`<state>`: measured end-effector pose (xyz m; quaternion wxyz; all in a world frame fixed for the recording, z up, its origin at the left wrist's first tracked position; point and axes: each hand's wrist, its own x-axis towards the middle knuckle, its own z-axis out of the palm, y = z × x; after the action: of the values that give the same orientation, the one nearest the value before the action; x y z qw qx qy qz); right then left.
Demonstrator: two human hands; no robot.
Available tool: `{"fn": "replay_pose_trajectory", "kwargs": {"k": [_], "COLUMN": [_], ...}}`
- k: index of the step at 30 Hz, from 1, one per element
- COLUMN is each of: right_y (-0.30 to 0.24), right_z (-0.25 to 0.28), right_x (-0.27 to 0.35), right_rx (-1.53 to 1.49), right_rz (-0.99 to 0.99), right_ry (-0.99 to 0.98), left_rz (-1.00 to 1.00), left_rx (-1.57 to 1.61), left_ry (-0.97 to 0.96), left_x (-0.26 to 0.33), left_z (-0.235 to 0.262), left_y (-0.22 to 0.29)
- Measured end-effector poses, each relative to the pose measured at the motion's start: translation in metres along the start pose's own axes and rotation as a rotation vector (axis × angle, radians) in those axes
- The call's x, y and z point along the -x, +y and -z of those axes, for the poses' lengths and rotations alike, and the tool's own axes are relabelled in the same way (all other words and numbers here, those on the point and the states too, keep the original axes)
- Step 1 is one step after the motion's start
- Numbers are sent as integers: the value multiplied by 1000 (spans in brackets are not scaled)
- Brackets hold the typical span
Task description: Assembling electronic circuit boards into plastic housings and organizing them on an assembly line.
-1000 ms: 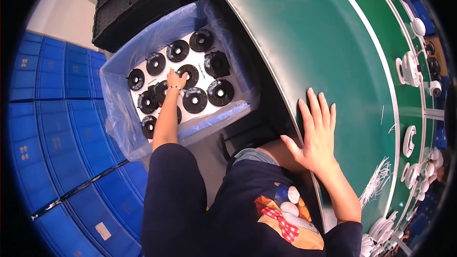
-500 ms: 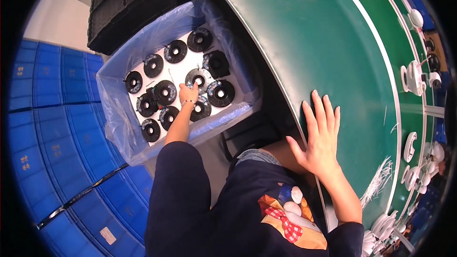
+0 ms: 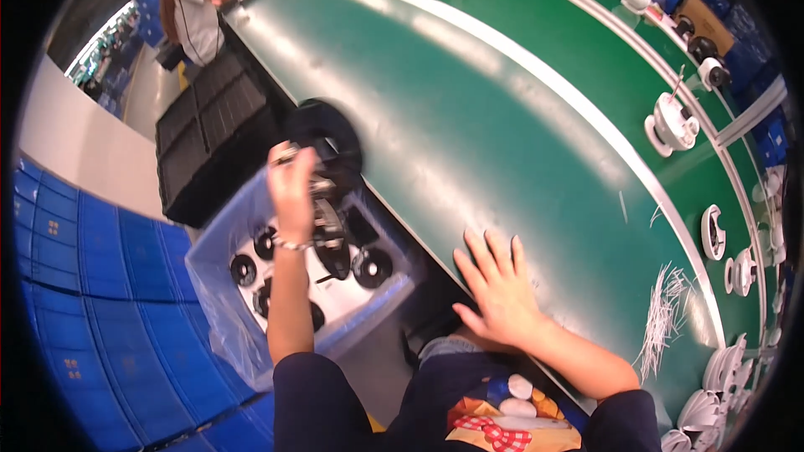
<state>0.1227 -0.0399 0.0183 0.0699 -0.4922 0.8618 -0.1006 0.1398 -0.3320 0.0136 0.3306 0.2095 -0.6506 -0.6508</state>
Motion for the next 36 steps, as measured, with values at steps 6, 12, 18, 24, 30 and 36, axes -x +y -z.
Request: {"fn": "replay_pose_trajectory", "kwargs": {"k": [6,12,18,24,30,36], "right_y": [-14,-13,-11,-3,10,6], "right_z": [-4,-5,-9,-14,-11,-24], "right_x": [9,13,20,18,-6,-14], "right_rx": [32,32,-16,-66,-390,-334], "right_rz": [34,45,54,32,113,142], "right_ry": [61,117,142,163,666,586], "left_rz": [-8,266,498,24,261,753], "left_rx": [-340,-299,-10,-270,-30,-914], "left_ry": [-330,-231,-497,-465,328,255], "left_x": [-54,-59,-14,-30,-15,42], "left_z": [-142,-187,-182,-93,70,117], "left_y": [-43,-51,-18,-7,-109,-286]}}
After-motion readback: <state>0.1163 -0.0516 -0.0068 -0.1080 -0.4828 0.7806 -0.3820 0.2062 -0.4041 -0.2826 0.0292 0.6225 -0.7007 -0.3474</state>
